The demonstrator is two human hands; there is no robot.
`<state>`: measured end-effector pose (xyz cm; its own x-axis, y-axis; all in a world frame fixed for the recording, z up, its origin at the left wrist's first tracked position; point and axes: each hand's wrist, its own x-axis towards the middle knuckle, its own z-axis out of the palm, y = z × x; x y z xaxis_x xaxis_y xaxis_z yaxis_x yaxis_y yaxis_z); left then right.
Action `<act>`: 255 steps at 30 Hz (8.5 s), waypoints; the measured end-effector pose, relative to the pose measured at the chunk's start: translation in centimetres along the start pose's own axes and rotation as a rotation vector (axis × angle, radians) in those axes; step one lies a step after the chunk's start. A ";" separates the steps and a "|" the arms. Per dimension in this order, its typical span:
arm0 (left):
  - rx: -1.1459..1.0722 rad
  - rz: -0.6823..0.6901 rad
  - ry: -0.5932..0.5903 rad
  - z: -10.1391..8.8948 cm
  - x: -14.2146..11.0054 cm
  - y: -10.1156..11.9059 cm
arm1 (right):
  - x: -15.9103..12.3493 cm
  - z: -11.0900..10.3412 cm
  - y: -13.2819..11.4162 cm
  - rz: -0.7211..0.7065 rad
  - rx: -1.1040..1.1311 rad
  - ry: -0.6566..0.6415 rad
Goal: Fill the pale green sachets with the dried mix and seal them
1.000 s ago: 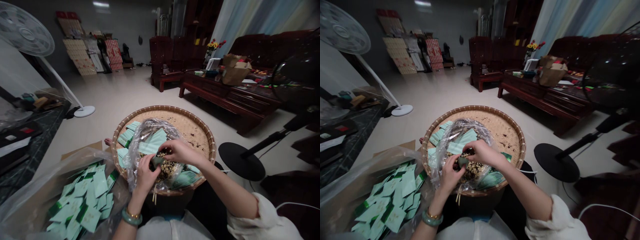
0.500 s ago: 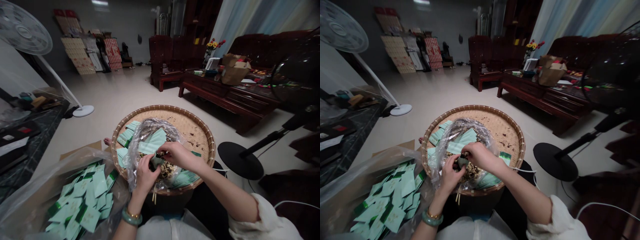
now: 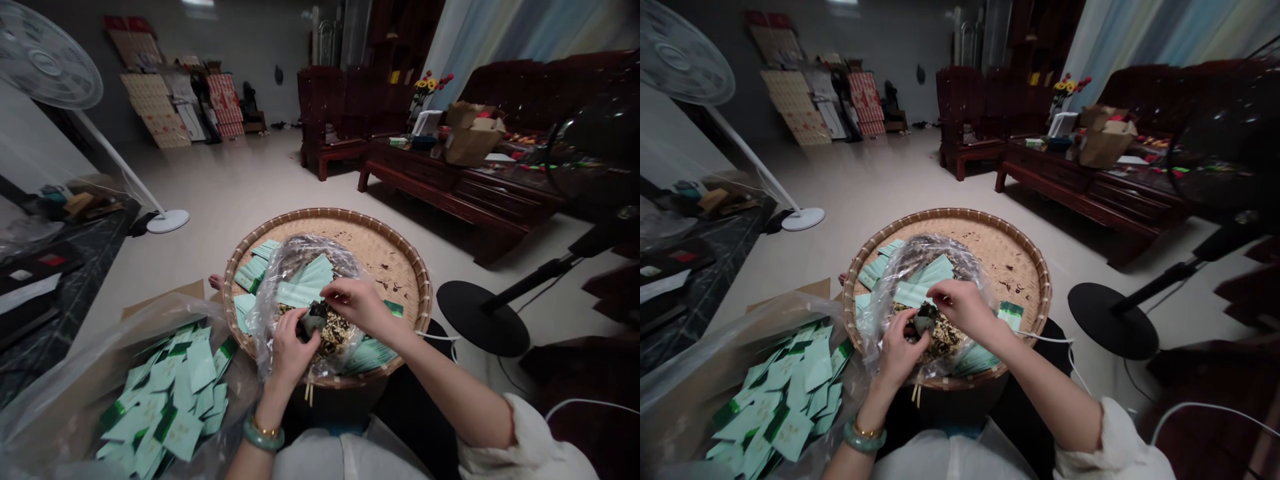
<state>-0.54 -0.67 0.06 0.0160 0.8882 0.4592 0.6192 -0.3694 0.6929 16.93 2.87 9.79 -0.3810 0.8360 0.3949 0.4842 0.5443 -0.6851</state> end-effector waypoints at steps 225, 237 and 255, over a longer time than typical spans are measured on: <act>-0.907 -0.719 -0.329 -2.6 -0.2 2.5 | -2.5 4.7 4.3 0.348 0.385 0.106; -1.364 -0.449 0.429 -4.6 0.0 2.2 | 3.1 9.7 3.7 0.131 -0.525 -0.288; -1.218 -0.716 0.352 -3.3 0.2 1.4 | 4.5 10.2 3.8 0.203 -0.561 -0.353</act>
<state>-2.32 -1.95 2.94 -0.3043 0.9325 -0.1944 -0.6273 -0.0426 0.7776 9.05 7.99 2.75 -0.4277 0.9039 0.0043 0.8708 0.4133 -0.2662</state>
